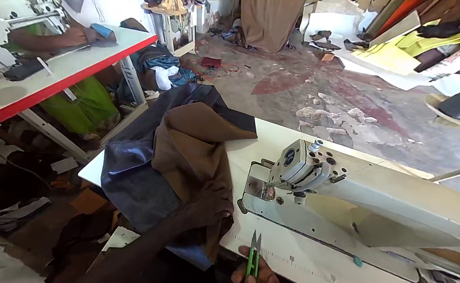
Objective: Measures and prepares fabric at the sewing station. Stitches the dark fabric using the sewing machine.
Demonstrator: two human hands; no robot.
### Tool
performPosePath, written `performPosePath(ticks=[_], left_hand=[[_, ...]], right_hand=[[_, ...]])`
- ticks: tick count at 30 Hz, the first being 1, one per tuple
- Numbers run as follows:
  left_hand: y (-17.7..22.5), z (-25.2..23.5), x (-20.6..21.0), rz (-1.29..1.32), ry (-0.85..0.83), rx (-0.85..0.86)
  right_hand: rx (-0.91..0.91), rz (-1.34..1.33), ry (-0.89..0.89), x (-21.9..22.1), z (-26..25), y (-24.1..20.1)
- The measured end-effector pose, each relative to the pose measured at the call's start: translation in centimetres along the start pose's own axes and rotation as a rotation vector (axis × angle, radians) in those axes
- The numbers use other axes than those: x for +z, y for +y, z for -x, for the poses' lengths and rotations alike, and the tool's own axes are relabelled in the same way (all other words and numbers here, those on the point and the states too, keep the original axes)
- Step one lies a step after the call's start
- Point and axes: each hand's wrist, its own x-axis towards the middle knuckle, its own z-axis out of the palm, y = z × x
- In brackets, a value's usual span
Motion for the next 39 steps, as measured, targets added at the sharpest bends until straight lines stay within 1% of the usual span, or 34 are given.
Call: performPosePath(ticks=[1, 4, 5, 7, 10, 12, 15, 19, 28, 32, 35, 37, 39], left_hand=[[0.0, 0.0, 0.4, -0.011, 0.029, 0.008], [0.0, 0.3, 1.2, -0.071, 0.093, 0.021], [0.2, 0.3, 1.1, -0.084, 0.096, 0.019], [0.5, 0.3, 0.9, -0.114, 0.093, 0.015], [0.6, 0.4, 1.2, -0.140, 0.114, 0.029], [0.7, 0.3, 1.3, -0.142, 0.107, 0.025], [0.6, 0.4, 1.5, -0.132, 0.116, 0.023], [0.4, 0.7, 1.7, -0.123, 0.153, 0.034], [0.1, 0.9, 2.1, -0.099, 0.185, 0.060], [-0.1, 0.9, 2.3, -0.069, 0.190, 0.069], [0.0, 0.8, 2.4, -0.055, 0.205, 0.066], [0.1, 0.6, 2.5, -0.058, 0.198, 0.053], [0.0, 0.7, 2.6, -0.074, 0.189, 0.038]], right_hand=[[0.008, 0.008, 0.033, 0.1, -0.6, -0.3], [0.005, 0.046, 0.285, 0.9, -2.7, -1.2], [0.025, 0.080, 0.325, 1.4, -3.1, -1.5], [0.114, 0.066, 0.282, 2.1, -3.4, -1.5], [0.308, -0.147, 0.141, 2.8, -3.6, -0.4], [0.352, -0.270, 0.137, 2.9, -4.2, 0.4], [0.368, -0.370, 0.221, 3.7, -4.9, 0.9], [0.335, -0.486, 0.304, 4.8, -5.5, 1.2], [0.185, -0.578, 0.409, 5.7, -6.3, 1.9], [0.167, -0.647, 0.343, 5.4, -6.4, 2.0], [0.113, -0.657, 0.290, 5.1, -6.2, 2.5], [0.077, -0.622, 0.268, 5.1, -5.7, 2.7], [0.043, -0.522, 0.256, 5.2, -4.6, 2.0]])
